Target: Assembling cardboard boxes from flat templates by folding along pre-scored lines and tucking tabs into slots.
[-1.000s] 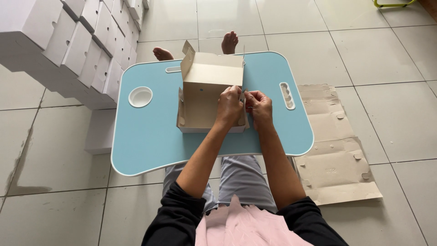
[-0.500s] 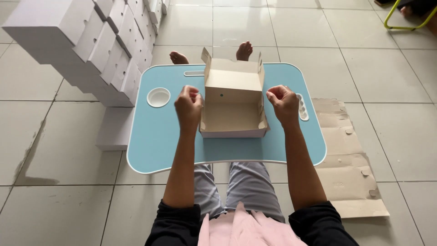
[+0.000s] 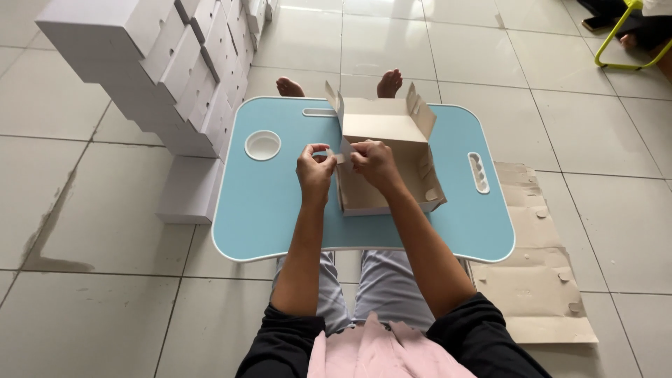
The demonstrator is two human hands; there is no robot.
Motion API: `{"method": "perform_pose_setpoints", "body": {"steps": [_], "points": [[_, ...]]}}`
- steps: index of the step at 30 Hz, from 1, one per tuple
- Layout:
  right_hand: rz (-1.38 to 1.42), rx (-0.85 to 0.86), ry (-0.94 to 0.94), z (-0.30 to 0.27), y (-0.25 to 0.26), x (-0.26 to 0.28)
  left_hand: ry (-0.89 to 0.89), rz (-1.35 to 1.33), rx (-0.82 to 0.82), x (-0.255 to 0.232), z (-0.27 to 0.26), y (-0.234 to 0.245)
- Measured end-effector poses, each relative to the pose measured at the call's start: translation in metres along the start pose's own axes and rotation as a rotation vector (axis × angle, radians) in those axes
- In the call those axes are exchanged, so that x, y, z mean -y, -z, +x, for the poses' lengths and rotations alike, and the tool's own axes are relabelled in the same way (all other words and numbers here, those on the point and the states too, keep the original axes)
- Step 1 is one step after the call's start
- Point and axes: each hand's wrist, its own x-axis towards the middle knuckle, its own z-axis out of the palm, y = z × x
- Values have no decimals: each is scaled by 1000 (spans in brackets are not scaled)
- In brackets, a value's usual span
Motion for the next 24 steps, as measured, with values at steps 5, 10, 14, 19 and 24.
{"method": "perform_pose_setpoints", "body": {"steps": [5, 10, 14, 19, 24], "points": [[122, -31, 26, -54, 32, 54, 41, -251, -4, -24, -26, -12], [99, -57, 107, -61, 35, 31, 7, -184, -39, -26, -37, -27], [-9, -121, 235, -65, 30, 21, 0, -141, -69, -16, -36, -38], [-335, -187, 382, -69, 23, 12, 7, -128, -69, -15, -41, -38], [-494, -183, 402, -73, 10, 11, -8, -203, -60, -19, -43, -32]]}}
